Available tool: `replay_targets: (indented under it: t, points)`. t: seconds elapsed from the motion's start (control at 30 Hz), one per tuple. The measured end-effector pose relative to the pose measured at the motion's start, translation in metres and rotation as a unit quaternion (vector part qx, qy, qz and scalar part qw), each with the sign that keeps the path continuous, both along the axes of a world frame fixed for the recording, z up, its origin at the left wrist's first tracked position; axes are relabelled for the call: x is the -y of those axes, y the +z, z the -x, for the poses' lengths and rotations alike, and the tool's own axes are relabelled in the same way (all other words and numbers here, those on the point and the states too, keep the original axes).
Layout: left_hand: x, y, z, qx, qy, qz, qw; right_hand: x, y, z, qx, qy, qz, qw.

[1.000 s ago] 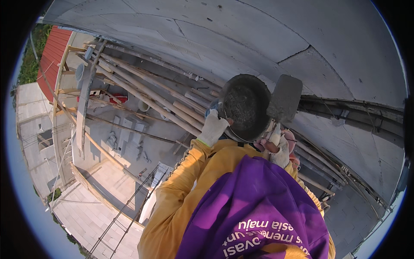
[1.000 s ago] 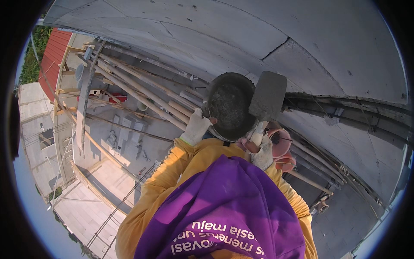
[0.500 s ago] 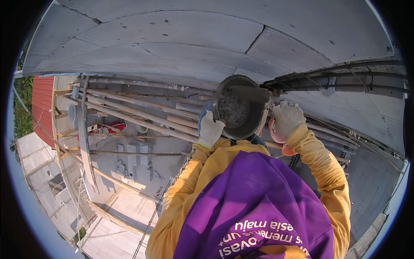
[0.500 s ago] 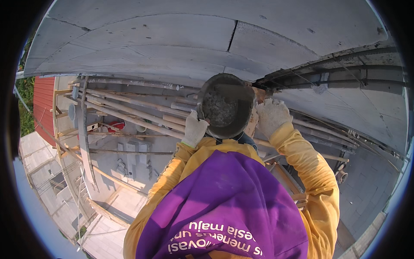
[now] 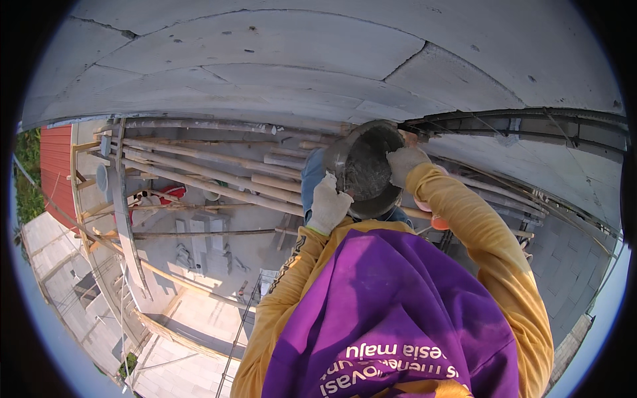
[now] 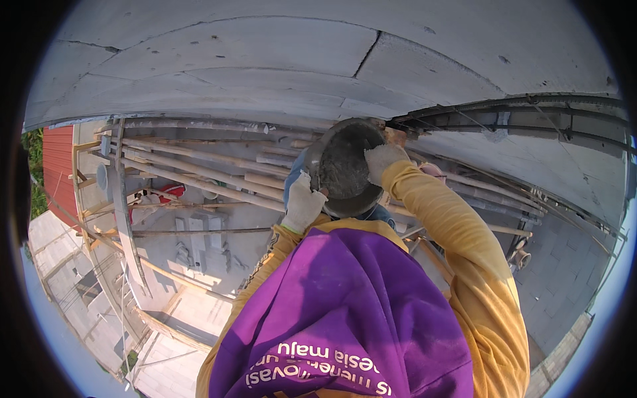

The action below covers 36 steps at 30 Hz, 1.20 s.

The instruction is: The person stands on scaffolding at a construction site and uses a trowel to apply mortar from a bucket onto the top edge of a concrete block wall.

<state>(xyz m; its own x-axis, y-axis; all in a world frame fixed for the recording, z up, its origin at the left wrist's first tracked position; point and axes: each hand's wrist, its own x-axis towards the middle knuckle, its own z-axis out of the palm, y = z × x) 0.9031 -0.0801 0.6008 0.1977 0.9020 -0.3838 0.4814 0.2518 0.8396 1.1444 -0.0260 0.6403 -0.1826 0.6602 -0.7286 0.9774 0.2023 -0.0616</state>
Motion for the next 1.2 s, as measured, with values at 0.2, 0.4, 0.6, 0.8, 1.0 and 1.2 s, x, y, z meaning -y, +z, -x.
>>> replay_targets:
  t: [0.2, 0.4, 0.6, 0.8, 1.0, 1.2]
  points:
    - [0.000, 0.002, 0.012, 0.017, 0.018, 0.023, 0.999, 0.014, -0.011, 0.006, -0.112, -0.034, 0.022, 0.993]
    - [-0.001, -0.001, 0.021, 0.016, 0.030, 0.019, 0.999, 0.018, -0.021, 0.009, -0.165, -0.065, 0.019, 0.984]
    - [-0.014, 0.018, 0.011, -0.043, -0.004, 0.007, 0.999, 0.056, -0.076, -0.041, -0.259, -0.004, -0.077, 0.963]
    - [-0.010, -0.006, 0.009, -0.019, 0.031, 0.001, 0.999, 0.065, -0.037, -0.049, -0.236, -0.049, -0.054, 0.969]
    - [-0.014, -0.018, 0.005, 0.026, 0.013, -0.011, 1.000, 0.095, -0.020, -0.050, -0.299, -0.216, -0.111, 0.923]
    - [-0.021, -0.014, -0.007, 0.041, -0.029, -0.007, 0.999, 0.128, -0.009, -0.054, -0.328, -0.316, -0.152, 0.877]
